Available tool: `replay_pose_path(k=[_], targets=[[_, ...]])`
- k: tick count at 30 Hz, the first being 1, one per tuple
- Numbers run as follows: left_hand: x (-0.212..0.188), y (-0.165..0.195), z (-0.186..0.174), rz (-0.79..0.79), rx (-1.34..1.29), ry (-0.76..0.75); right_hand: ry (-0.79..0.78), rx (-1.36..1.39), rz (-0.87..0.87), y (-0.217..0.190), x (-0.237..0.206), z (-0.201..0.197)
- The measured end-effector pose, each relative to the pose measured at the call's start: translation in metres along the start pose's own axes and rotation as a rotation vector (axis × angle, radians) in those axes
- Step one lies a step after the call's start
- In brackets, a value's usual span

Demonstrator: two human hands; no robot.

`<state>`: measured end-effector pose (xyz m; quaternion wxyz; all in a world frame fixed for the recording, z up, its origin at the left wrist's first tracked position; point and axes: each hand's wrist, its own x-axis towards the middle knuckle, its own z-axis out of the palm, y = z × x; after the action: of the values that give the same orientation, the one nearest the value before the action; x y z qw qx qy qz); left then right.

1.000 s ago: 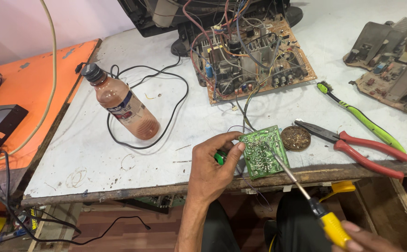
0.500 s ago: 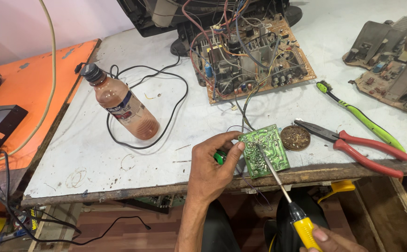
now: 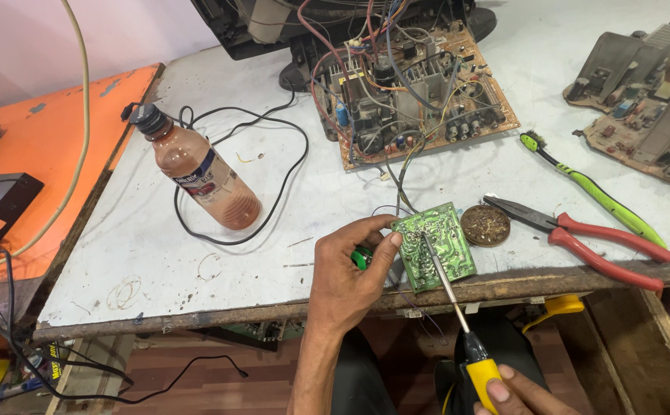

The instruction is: The person holds a small green circuit board on a workbench with one hand while soldering its components with a soldering iron in the other hand. They occasionally reposition the board, touch its parts, and continue soldering different points on the board.

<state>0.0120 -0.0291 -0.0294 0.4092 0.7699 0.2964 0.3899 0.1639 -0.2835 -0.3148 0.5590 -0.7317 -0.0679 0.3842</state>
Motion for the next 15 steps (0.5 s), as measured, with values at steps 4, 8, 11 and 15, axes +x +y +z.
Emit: replay_pose_path(k=[4,8,11,15], targets=[[0.001,-0.001,0.000,0.014,-0.005,0.005,0.048,-0.043,-0.110,0.007,0.003,-0.007],[0.000,-0.002,0.000,-0.009,-0.003,0.003,0.054,-0.056,-0.169,0.002,0.002,-0.010],[0.000,-0.002,0.000,0.008,0.001,0.005,0.027,-0.051,-0.063,-0.004,-0.001,-0.007],[0.000,-0.003,0.001,0.009,-0.002,0.007,0.007,-0.055,-0.093,-0.006,0.000,-0.005]])
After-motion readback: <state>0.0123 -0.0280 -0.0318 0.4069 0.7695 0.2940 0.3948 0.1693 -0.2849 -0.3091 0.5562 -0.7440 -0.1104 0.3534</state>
